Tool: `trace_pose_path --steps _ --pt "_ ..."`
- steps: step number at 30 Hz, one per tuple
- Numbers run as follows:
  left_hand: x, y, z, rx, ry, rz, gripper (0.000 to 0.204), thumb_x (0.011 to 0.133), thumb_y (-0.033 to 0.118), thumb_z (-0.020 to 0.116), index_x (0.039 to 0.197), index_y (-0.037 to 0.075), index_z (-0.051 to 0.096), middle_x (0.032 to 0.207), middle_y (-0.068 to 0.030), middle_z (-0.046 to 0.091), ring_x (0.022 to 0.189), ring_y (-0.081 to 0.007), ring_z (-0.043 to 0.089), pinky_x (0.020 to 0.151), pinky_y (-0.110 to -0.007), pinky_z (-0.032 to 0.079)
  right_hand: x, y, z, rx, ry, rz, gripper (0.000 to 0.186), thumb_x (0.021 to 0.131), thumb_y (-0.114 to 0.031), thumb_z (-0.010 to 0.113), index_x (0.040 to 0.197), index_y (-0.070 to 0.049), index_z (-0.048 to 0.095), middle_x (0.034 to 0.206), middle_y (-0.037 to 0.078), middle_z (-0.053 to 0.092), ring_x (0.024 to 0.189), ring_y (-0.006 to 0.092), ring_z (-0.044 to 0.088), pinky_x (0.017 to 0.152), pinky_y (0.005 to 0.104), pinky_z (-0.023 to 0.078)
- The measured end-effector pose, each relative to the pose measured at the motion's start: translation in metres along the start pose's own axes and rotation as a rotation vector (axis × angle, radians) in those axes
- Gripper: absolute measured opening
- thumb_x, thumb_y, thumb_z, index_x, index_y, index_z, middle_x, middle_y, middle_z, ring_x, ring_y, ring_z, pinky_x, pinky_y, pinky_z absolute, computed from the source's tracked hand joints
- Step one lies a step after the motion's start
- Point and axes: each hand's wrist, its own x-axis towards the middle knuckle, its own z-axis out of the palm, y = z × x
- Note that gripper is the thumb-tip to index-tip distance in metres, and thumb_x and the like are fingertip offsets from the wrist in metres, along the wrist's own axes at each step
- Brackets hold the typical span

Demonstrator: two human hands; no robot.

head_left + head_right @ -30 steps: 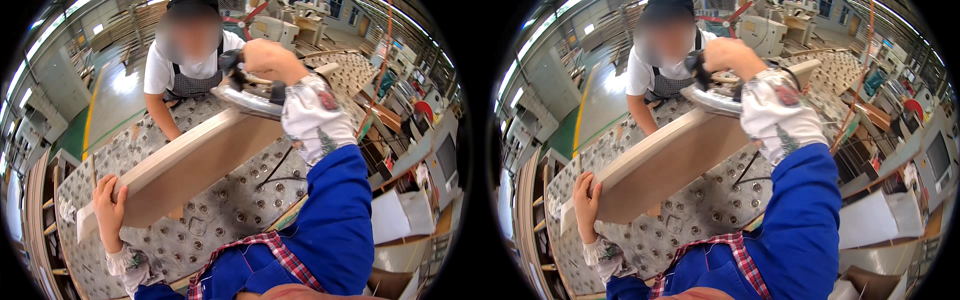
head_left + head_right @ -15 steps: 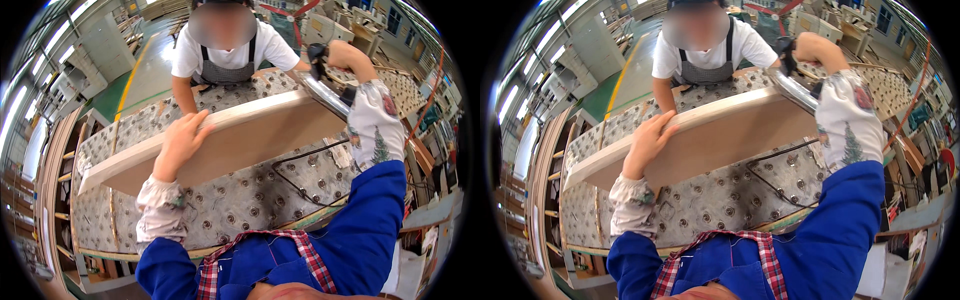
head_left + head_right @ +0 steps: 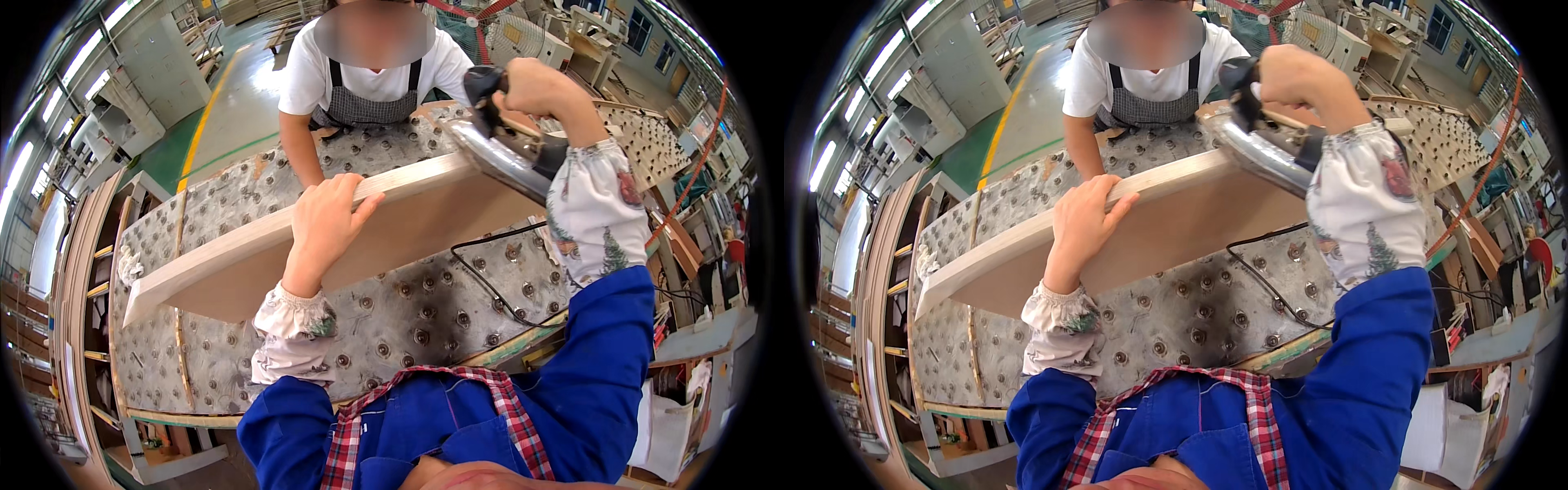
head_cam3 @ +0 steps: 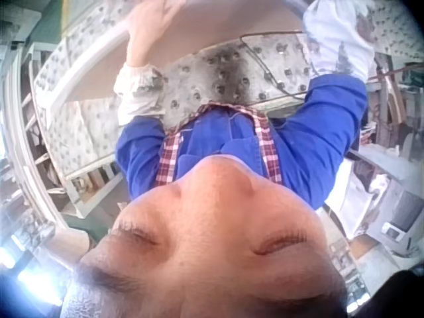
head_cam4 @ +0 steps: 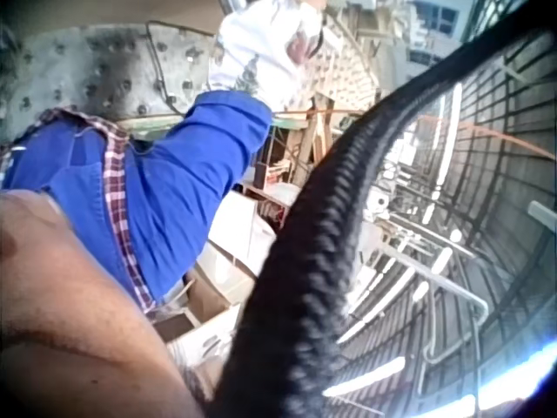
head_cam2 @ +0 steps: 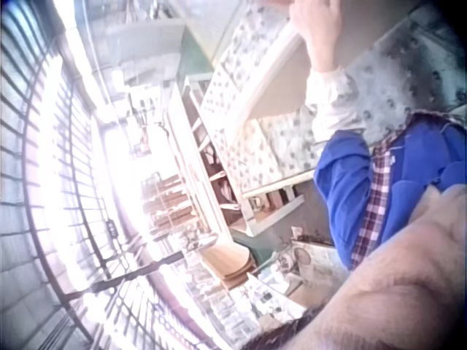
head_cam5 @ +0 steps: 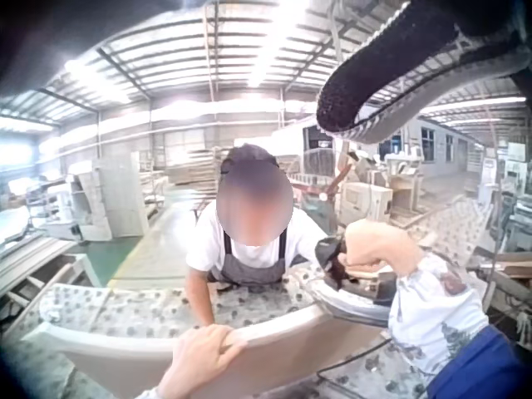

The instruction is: The person applies a thin wooden strip to the edge of a large white board. They use a cloth to wipe the surface, then press the strip with a hot iron to adhere it. Finally, they trim the excess strip with a utility knife and clean the edge.

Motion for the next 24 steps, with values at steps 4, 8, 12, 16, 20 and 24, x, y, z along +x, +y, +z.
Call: trace_pose_path --steps 4,8,12,16,20,24 --pt "-0.001 -0.004 0.004 0.046 0.044 0.07 0.031 0.08 0.036 0.063 0.088 0.006 0.059 0.076 -0.0069 0.06 0.069 -0.027 0.058 0.064 -0.036 0.044 -0.005 -0.039 0.001 -0.527 0.043 -0.706 0.017 0.064 -0.012 0.062 0.068 0.004 0.062 0.066 0.022 0.06 0.062 0.0356 0.061 0.056 0.04 0.049" --pt "0.0 -0.002 0.005 0.065 0.082 0.161 0.032 0.079 0.037 0.062 0.089 0.008 0.058 0.076 -0.0056 0.059 0.072 -0.0242 0.059 0.069 -0.034 0.044 -0.011 -0.064 0.001 -0.124 0.024 -0.189 0.03 0.068 -0.028 0.063 0.074 0.001 0.066 0.074 0.019 0.064 0.071 0.0322 0.064 0.063 0.0405 0.051" --pt "0.002 0.004 -0.004 0.105 0.023 0.144 0.033 0.077 0.037 0.063 0.09 0.007 0.058 0.08 -0.0058 0.055 0.079 -0.0232 0.054 0.076 -0.036 0.038 -0.016 -0.048 -0.006 -0.063 0.004 -0.081 0.025 0.067 -0.023 0.06 0.076 -0.002 0.068 0.077 0.018 0.065 0.073 0.0316 0.064 0.066 0.0391 0.051" --pt "0.004 0.009 -0.007 0.169 0.074 0.152 0.032 0.075 0.034 0.065 0.09 0.006 0.059 0.084 -0.0078 0.048 0.08 -0.0251 0.047 0.074 -0.037 0.036 -0.015 0.003 -0.007 -0.068 0.017 0.06 0.026 0.067 -0.024 0.06 0.078 -0.002 0.068 0.08 0.019 0.065 0.076 0.0336 0.064 0.066 0.0386 0.051" --pt "0.003 0.011 -0.008 0.152 -0.007 0.074 0.033 0.074 0.033 0.067 0.089 0.005 0.06 0.085 -0.0081 0.046 0.079 -0.026 0.045 0.072 -0.037 0.037 -0.012 0.068 -0.011 -0.141 0.038 -0.032 0.022 0.067 -0.016 0.055 0.074 0.0 0.067 0.071 0.017 0.064 0.065 0.0286 0.063 0.059 0.0366 0.051" --pt "0.009 0.021 -0.016 0.053 -0.073 -0.02 0.031 0.073 0.028 0.069 0.087 0.002 0.061 0.082 -0.0089 0.047 0.079 -0.0262 0.045 0.071 -0.036 0.037 0.001 0.125 -0.018 -0.071 -0.075 0.264 0.018 0.066 -0.01 0.053 0.068 0.004 0.064 0.061 0.015 0.061 0.055 0.0218 0.061 0.051 0.0334 0.049"
